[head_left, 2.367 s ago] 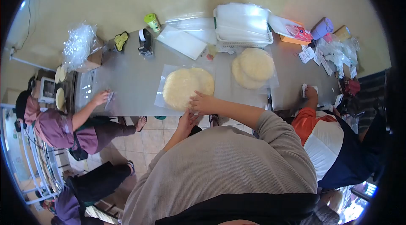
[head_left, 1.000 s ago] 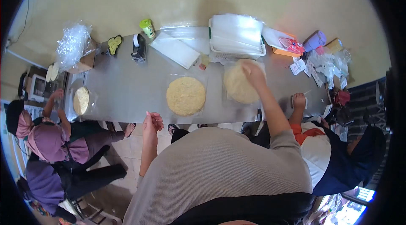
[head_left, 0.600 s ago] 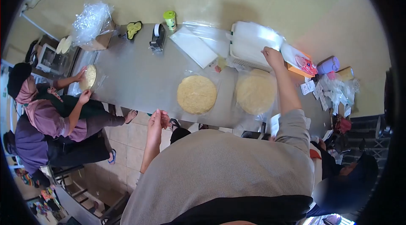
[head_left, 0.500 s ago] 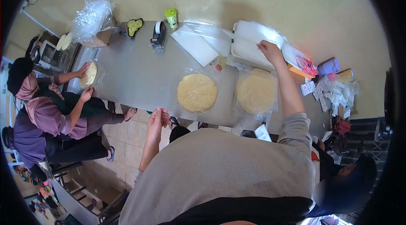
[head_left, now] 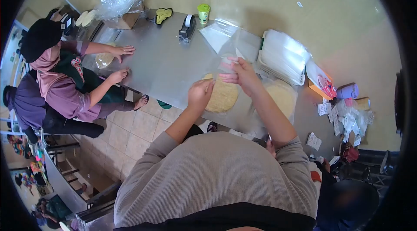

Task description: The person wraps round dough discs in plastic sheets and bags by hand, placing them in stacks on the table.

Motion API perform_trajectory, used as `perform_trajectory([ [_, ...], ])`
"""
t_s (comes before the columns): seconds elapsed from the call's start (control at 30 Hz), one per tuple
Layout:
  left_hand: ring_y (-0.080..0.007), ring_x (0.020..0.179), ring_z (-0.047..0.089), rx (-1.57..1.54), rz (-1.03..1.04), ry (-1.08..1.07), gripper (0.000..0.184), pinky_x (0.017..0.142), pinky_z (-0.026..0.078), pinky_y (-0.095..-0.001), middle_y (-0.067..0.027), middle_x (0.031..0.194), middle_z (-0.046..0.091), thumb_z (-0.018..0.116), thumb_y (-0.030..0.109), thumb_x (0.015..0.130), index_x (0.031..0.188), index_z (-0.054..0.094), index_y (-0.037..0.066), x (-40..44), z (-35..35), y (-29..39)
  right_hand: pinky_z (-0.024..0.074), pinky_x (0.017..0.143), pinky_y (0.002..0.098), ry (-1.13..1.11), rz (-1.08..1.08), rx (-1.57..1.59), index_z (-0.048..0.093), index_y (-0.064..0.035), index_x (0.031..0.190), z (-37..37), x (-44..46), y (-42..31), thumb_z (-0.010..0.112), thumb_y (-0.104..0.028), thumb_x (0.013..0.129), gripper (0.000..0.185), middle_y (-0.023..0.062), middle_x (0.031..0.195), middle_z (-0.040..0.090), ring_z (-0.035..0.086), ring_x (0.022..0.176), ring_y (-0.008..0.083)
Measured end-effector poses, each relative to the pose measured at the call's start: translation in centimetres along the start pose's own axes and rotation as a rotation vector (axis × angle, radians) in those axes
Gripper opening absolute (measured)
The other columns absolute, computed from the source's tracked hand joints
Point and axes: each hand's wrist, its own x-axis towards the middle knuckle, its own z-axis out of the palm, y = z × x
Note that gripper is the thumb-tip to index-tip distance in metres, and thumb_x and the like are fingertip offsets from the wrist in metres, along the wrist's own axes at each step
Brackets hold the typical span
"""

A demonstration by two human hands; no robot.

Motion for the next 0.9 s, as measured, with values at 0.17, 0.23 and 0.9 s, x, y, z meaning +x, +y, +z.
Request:
perform_trajectory([
  [0.17,-0.0278,0.074,0.063,-0.149,-0.069,0.024,0.015,0.068,0.048,-0.0353,-0.0119,0.081,0.066,0.060,0.018,0.087,0.088,0.065,0.004,-1.5,-1.3,-2.3,0.0527,0.077,0.0330,-0.021,-0.159,-0.062,0.040,-0.0056,0.127,1.2,-0.1,2.8,0.049,-0.023,0.094,0.038,0.0148,0.121,0.055,0.063,0.094,0.0262],
  [0.23,-0.0261,0.072,0.062,-0.363,-0.196,-0.012,0.014,0.065,0.048,-0.0330,-0.0126,0.079,0.065,0.060,0.017,0.087,0.086,0.063,0.004,-2.0,-2.1,-1.9,0.0521,0.072,0.0311,-0.023,-0.429,-0.471,0.044,-0.0042,0.123,-0.2,1.8,6.9,0.054,-0.027,0.092,0.040,0.0139,0.119,0.056,0.064,0.083,0.0226],
  [0.9,-0.0046,0.058,0.035,-0.649,-0.327,-0.266,0.027,0.053,0.036,-0.0233,0.0063,0.061,0.039,0.060,0.016,0.089,0.069,0.047,0.003,-4.0,-4.0,-5.7,0.0324,0.051,0.0261,0.083,-0.299,-0.554,0.047,-0.0033,0.066,1.4,-1.2,11.7,0.062,-0.029,0.087,0.036,-0.0014,0.057,0.039,0.035,0.055,0.0082],
])
